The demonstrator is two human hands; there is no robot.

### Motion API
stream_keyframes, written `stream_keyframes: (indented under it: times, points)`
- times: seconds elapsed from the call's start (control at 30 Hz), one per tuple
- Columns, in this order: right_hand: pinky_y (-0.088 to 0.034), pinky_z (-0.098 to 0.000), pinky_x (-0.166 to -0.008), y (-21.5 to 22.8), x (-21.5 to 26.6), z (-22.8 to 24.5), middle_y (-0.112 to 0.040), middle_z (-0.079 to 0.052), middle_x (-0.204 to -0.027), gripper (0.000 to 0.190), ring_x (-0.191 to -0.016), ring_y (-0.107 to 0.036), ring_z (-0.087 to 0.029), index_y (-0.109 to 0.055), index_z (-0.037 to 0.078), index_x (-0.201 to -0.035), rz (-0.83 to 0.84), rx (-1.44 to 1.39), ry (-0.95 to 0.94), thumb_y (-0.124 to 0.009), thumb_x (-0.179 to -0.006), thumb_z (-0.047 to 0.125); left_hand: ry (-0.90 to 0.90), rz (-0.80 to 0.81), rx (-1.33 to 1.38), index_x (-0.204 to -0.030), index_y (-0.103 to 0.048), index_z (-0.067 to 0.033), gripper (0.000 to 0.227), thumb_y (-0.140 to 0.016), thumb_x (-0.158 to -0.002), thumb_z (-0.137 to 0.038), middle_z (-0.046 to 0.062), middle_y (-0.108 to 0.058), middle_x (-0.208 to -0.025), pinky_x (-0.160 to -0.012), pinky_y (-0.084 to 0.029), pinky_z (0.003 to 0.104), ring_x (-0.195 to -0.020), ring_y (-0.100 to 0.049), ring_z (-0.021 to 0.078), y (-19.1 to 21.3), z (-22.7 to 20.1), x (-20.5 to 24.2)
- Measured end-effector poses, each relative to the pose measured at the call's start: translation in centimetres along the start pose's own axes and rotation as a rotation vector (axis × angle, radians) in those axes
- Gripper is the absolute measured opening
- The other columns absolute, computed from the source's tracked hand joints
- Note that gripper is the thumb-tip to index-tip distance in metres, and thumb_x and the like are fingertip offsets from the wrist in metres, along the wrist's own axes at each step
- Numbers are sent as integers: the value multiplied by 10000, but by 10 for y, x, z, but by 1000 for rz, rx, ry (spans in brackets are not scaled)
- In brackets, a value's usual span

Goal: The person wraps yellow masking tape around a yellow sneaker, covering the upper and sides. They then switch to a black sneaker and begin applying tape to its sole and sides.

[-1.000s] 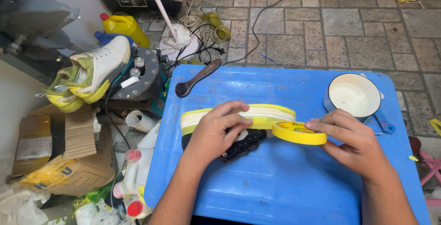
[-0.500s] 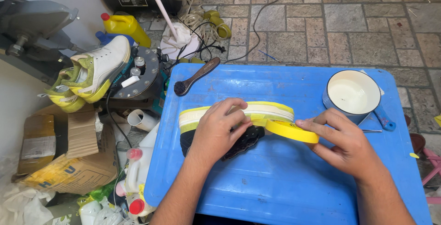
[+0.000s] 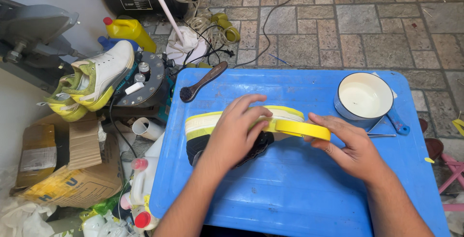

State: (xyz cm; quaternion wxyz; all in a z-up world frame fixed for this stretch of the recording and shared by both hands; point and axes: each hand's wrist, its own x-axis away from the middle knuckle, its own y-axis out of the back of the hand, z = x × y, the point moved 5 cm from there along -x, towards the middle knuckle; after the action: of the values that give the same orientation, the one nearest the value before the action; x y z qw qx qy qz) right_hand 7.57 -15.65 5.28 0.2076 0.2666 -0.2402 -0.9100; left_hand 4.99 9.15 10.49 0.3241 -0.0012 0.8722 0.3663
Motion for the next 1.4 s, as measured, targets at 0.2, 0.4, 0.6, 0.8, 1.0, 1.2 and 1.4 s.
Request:
stream_keyframes:
  times: [0.2, 0.4, 0.6, 0.8, 1.0, 1.2, 1.4]
  points:
    - [-537, -351, -948, -1, 4, -10, -735, -120, -1189, 574, -1070, -723, -253, -585, 79, -1425, 26, 20, -60, -722, -869, 125, 570, -142, 574, -1004, -704, 3, 97, -727, -943, -69, 101, -758, -981, -828, -581, 290, -908, -707, 127, -31, -22, 102]
    - [-480, -387, -1053, -5, 3, -9, -682, -157, -1309, 525, -1218, -667, -296, -546, 28, -1441, 51, -49, 11, -551, -1006, 321, 577, -664, 322, -1200, -518, -13, 337, -740, -972, -126, 175, -539, -1260, -995, -482, 313, -1105, -549, 182, -11, 11, 163]
    - [-470, -424, -1112, -7, 0, -8, -672, -174, -1352, 510, -1293, -643, -342, -606, 25, -1308, 75, -132, 78, -457, -1076, 454, 789, -401, 756, -1350, -509, 43, 537, -731, -914, -177, 178, -619, -1332, -1126, -398, 369, -1286, -574, 228, -35, 30, 152]
    - [-477, -422, -1065, -9, 4, -21, -638, -184, -1382, 541, -1265, -641, -339, -551, 19, -1350, 35, -85, -6, -438, -1058, 460, 965, -187, 1110, -1289, -649, 91, 513, -742, -889, -217, 152, -726, -1252, -1071, -444, 360, -1181, -643, 204, -40, 70, 128]
    - [-488, -411, -1088, -17, -6, -5, -643, -179, -1359, 349, -1273, -639, -337, -532, 24, -1281, -31, -32, 130, -598, -1019, 246, 1053, -78, 1591, -1231, -629, 117, 461, -739, -839, -99, 176, -722, -1144, -957, -552, 400, -1040, -706, 270, -75, 95, 112]
    - [-556, -388, -966, -18, -14, 3, -691, -170, -1244, 356, -1135, -702, -333, -506, 2, -1186, -129, 126, 125, -703, -893, 46, 1072, -20, 1773, -1202, -610, 198, 434, -685, -854, -51, 275, -704, -1138, -966, -583, 442, -1017, -731, 341, -80, 109, 115]
    - [-589, -367, -884, -15, -11, 3, -708, -159, -1175, 297, -1048, -734, -314, -474, -9, -1102, -121, 125, 101, -685, -894, 14, 1116, -85, 1716, -1153, -654, 180, 448, -658, -801, -96, 277, -737, -1093, -921, -608, 427, -971, -758, 342, -79, 110, 119]
